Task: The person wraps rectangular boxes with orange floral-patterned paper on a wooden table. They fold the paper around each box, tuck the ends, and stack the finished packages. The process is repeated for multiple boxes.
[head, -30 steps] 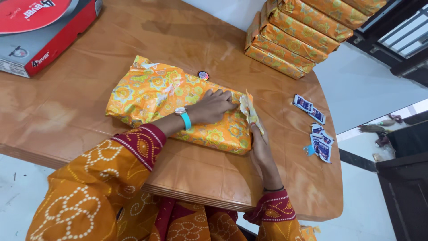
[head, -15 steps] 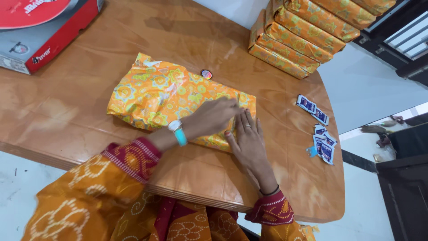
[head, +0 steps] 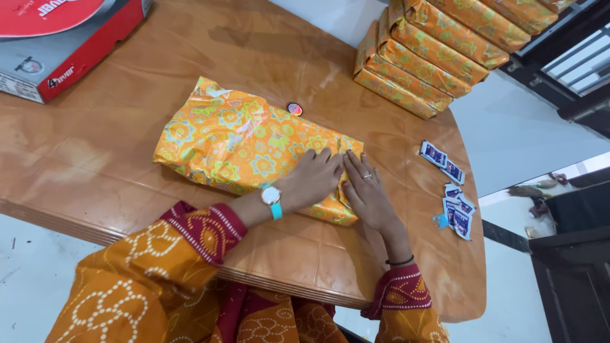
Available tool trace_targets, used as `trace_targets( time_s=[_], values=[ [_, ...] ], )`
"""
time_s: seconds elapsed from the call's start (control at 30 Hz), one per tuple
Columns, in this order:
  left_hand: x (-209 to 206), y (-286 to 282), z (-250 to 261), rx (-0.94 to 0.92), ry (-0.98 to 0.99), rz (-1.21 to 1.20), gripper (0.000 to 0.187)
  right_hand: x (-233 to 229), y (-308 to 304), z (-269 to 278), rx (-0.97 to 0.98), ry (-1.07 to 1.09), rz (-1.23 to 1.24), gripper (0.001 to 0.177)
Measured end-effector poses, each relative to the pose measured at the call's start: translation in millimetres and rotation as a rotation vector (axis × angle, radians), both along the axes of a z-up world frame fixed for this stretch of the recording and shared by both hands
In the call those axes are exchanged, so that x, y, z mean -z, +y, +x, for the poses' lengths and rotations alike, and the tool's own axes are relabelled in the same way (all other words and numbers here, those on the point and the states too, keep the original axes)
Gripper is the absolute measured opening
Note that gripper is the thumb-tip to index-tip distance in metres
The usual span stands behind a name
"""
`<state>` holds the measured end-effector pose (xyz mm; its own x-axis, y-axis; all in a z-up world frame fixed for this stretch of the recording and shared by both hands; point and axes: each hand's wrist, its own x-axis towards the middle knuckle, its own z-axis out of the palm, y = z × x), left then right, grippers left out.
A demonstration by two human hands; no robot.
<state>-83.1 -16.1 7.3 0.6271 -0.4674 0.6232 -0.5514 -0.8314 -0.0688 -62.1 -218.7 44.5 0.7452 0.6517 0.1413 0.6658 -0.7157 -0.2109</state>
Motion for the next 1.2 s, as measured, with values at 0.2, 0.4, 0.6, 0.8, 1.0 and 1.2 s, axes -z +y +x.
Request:
trace_targets(
  time_s=[0.2,0.4,0.6,0.8,1.0,1.2],
  values=[
    [-13.7,12.5,-44.2,0.067,-0.079,-0.166,0.032,-7.3,10.9,-11.7,0.083,-0.168,-0.298,0.065],
    [-29.2,38.4,-99.2,0.050,0.093,-0.003,0.021,-0.8,12.6,-10.1,0.042,-0.194,-0.300,0.066],
    [-8.0,98.6,-169.6,-0.148,0.219,-0.631,0.026,-8.5,15.0,0.0,-0.140,-0.086,-0.267,0.066],
    [11.2,131.3,-179.2,-0.476,0.411,-0.764,0.044,-3.0,23.5,8.5,-0.211,-0.073,-0.259,0.068],
    [21.4,99.0,-167.3,-0.097,0.817,-1.552,0.094,12.7,5.8,49.0,-0.086,0.073,0.407,0.071],
    [10.5,63.6,-152.2,0.100,0.787,-2.226,0.073,42.5,-4.3,114.5,0.001,0.313,0.600,0.068]
  ],
)
